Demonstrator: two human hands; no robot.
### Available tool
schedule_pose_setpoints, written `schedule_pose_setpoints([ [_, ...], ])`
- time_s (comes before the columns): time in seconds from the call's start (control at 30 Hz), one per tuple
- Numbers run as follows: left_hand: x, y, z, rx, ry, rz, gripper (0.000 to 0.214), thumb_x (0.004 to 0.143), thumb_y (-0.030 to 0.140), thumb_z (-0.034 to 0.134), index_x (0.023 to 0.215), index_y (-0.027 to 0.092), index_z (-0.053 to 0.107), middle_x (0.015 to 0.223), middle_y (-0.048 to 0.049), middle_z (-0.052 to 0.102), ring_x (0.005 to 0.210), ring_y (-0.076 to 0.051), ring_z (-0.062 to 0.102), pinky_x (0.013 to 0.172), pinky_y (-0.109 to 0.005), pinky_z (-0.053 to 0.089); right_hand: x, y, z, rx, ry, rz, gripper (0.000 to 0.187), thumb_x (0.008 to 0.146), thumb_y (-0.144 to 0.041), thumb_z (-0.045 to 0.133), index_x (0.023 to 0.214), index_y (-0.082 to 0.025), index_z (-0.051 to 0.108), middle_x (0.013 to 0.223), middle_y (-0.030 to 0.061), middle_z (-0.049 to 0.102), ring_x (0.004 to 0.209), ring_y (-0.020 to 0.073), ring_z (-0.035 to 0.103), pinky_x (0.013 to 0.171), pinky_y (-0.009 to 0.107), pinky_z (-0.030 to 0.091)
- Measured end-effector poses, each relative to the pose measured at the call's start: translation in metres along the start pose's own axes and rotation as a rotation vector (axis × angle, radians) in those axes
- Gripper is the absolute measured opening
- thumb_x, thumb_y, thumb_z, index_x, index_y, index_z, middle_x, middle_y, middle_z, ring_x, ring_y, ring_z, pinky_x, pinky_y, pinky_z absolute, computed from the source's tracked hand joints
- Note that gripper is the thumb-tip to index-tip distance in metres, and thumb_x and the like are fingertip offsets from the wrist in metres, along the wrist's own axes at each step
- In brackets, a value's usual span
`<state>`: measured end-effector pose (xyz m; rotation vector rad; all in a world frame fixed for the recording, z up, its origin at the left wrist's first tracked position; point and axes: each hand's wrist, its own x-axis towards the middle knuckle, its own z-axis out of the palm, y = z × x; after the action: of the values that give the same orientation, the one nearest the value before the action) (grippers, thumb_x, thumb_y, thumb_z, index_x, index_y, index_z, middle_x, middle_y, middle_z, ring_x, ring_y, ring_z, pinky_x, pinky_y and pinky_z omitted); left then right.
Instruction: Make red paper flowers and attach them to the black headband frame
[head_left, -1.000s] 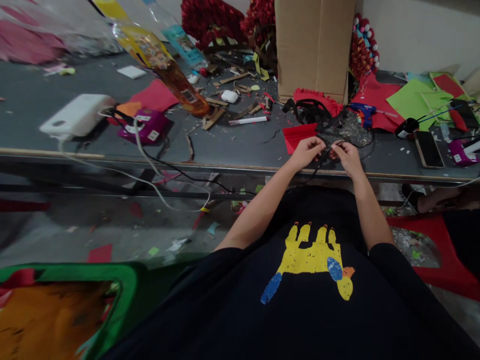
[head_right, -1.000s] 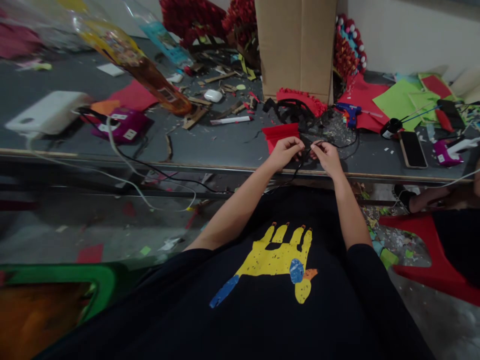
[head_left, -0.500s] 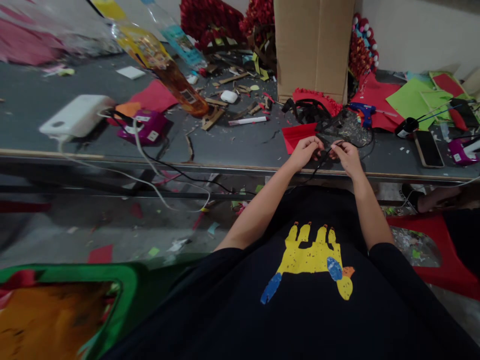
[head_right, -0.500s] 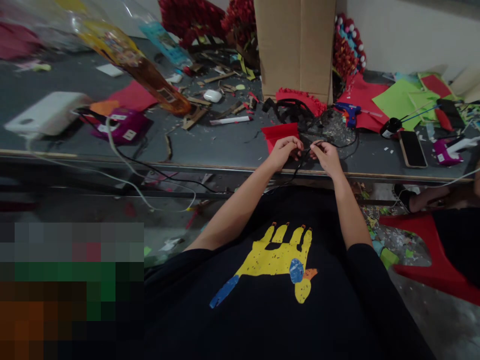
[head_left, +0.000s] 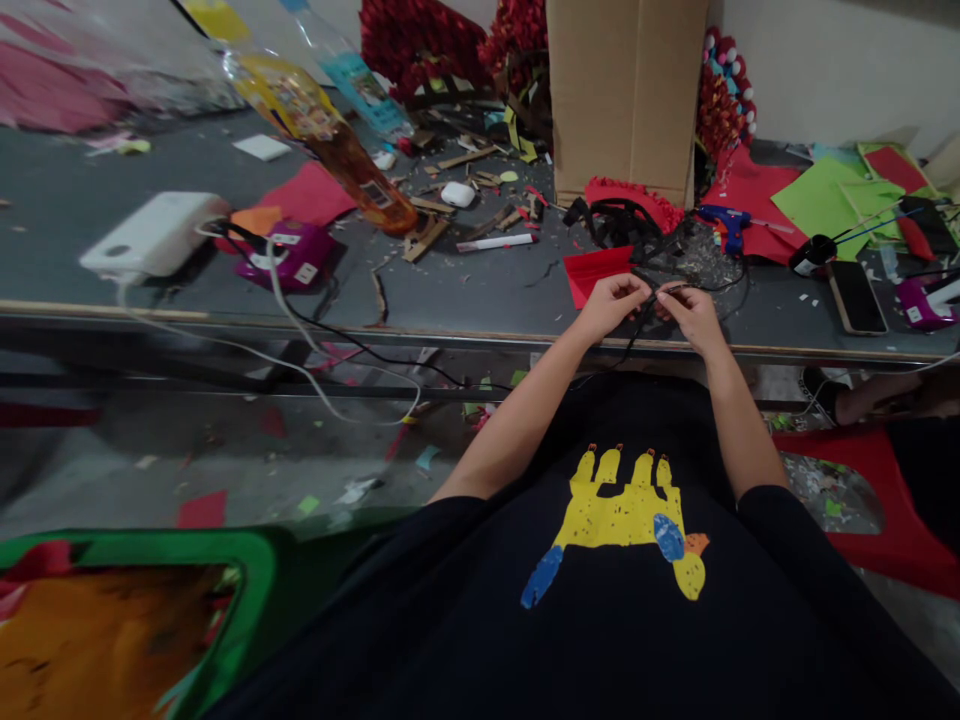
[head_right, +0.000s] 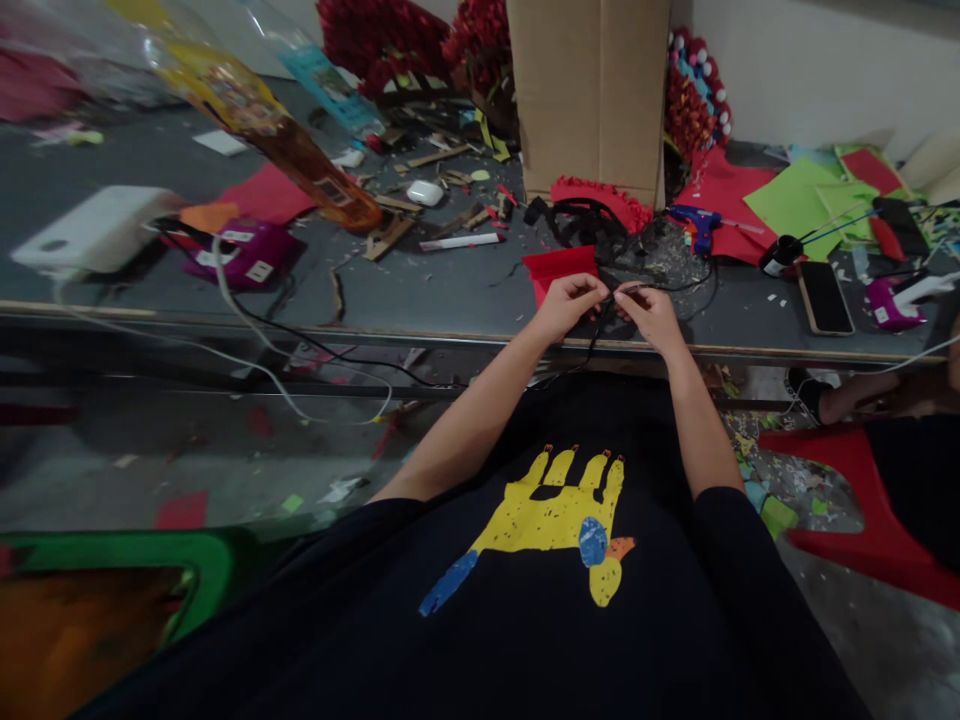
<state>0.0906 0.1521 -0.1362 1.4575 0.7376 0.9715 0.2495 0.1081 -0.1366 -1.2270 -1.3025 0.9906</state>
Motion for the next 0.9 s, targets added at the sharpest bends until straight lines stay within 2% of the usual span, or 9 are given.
schedule_pose_setpoints([
  [0.17,0.0010,-0.0053,-0.0011,0.027,0.017,0.019,0.026,0.077,0.037,0.066,0.071,0.015,0.054,0.058,0.0035,0.052,0.053,-0.007,0.050,0.049,-0.017,0.040,0.0007,0.0041,-0.0009,-0.036,-0.011,-0.010,0.048,0.065,-0.063,0.068,0.083,-0.019,0.066,0.070,0.0003,0.066,0.063,0.0122,0.060,0.059,0.025,0.050],
  [0.37,0.0004,-0.0048,-0.0009,0.037,-0.006,0.053,0.015,0.078,0.022,0.063,0.091,0.014,0.061,0.073,0.0011,0.060,0.057,-0.007,0.052,0.052,-0.017,0.042,0.0010,0.0062,-0.0017,-0.046,-0.026,-0.014,0.046,0.067,-0.061,0.068,0.082,-0.018,0.068,0.068,0.0003,0.065,0.062,0.0117,0.060,0.060,0.025,0.050],
  [0.57,0.0000,-0.0057,-0.0015,0.072,-0.015,0.038,0.015,0.081,0.027,0.061,0.087,0.013,0.064,0.071,-0.0001,0.061,0.059,-0.008,0.054,0.053,-0.018,0.042,-0.0001,0.0038,-0.0011,-0.074,-0.019,-0.022,0.043,0.066,-0.058,0.070,0.078,-0.017,0.068,0.065,0.0000,0.065,0.060,0.0114,0.058,0.061,0.025,0.049],
  [0.9,0.0058,0.0037,0.0018,0.069,-0.097,-0.029,0.017,0.076,0.028,0.065,0.078,0.011,0.066,0.063,-0.0006,0.062,0.056,-0.008,0.055,0.049,-0.017,0.043,-0.0028,-0.0032,0.0005,-0.294,-0.052,-0.037,0.039,0.071,-0.054,0.066,0.061,-0.016,0.063,0.053,-0.0008,0.058,0.050,0.0098,0.047,0.050,0.024,0.033],
])
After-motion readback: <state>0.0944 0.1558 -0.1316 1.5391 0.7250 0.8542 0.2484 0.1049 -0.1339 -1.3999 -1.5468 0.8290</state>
